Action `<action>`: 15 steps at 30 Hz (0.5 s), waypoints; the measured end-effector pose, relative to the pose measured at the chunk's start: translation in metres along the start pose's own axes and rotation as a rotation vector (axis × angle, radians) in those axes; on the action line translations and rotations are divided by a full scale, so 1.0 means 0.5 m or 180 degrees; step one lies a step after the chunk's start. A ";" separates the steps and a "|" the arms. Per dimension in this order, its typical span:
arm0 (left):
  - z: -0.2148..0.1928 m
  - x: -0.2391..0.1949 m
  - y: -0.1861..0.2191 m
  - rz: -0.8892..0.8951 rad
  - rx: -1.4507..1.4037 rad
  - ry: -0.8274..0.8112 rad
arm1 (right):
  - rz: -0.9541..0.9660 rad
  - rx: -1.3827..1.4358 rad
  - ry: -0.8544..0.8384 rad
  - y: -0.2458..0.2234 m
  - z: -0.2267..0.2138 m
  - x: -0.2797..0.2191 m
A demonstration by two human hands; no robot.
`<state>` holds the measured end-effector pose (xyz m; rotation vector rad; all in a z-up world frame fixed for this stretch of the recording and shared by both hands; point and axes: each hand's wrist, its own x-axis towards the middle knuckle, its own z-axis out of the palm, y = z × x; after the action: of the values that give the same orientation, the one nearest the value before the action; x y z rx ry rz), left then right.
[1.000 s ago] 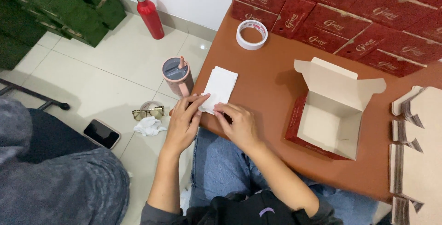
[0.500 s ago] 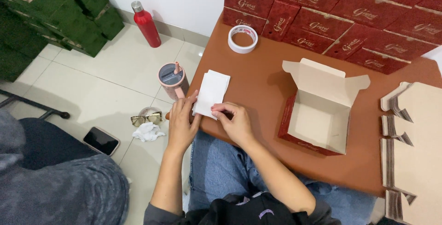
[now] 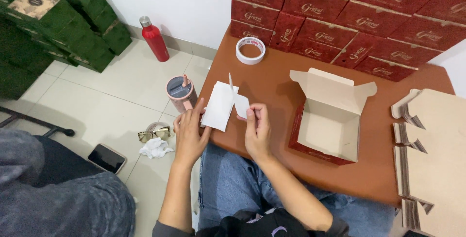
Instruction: Assembling a cardboard gift box by folding pre-scored lines and tucking tabs.
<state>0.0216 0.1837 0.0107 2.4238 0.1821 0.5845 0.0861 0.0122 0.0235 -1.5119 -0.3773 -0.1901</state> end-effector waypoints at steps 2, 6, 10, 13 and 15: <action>-0.025 0.004 0.030 0.0071 0.0015 0.0005 | -0.0209 -0.0232 0.0021 0.005 -0.020 -0.014; -0.077 0.009 0.102 0.0355 -0.0635 -0.0309 | -0.0394 -0.0480 -0.0073 -0.059 -0.066 -0.050; -0.080 -0.002 0.174 0.0194 -0.1512 -0.0624 | -0.0177 -0.0118 0.0026 -0.121 -0.127 -0.085; -0.041 -0.008 0.218 -0.0384 -0.2256 -0.0532 | -0.0108 0.0371 -0.0086 -0.162 -0.202 -0.102; -0.017 -0.012 0.247 -0.0550 -0.2648 -0.0681 | -0.0898 -0.1187 0.0549 -0.161 -0.265 -0.108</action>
<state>0.0105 0.0889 0.0902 1.6229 0.0394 0.2402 0.0237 -0.1303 0.0774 -1.7876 -0.4321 -0.6383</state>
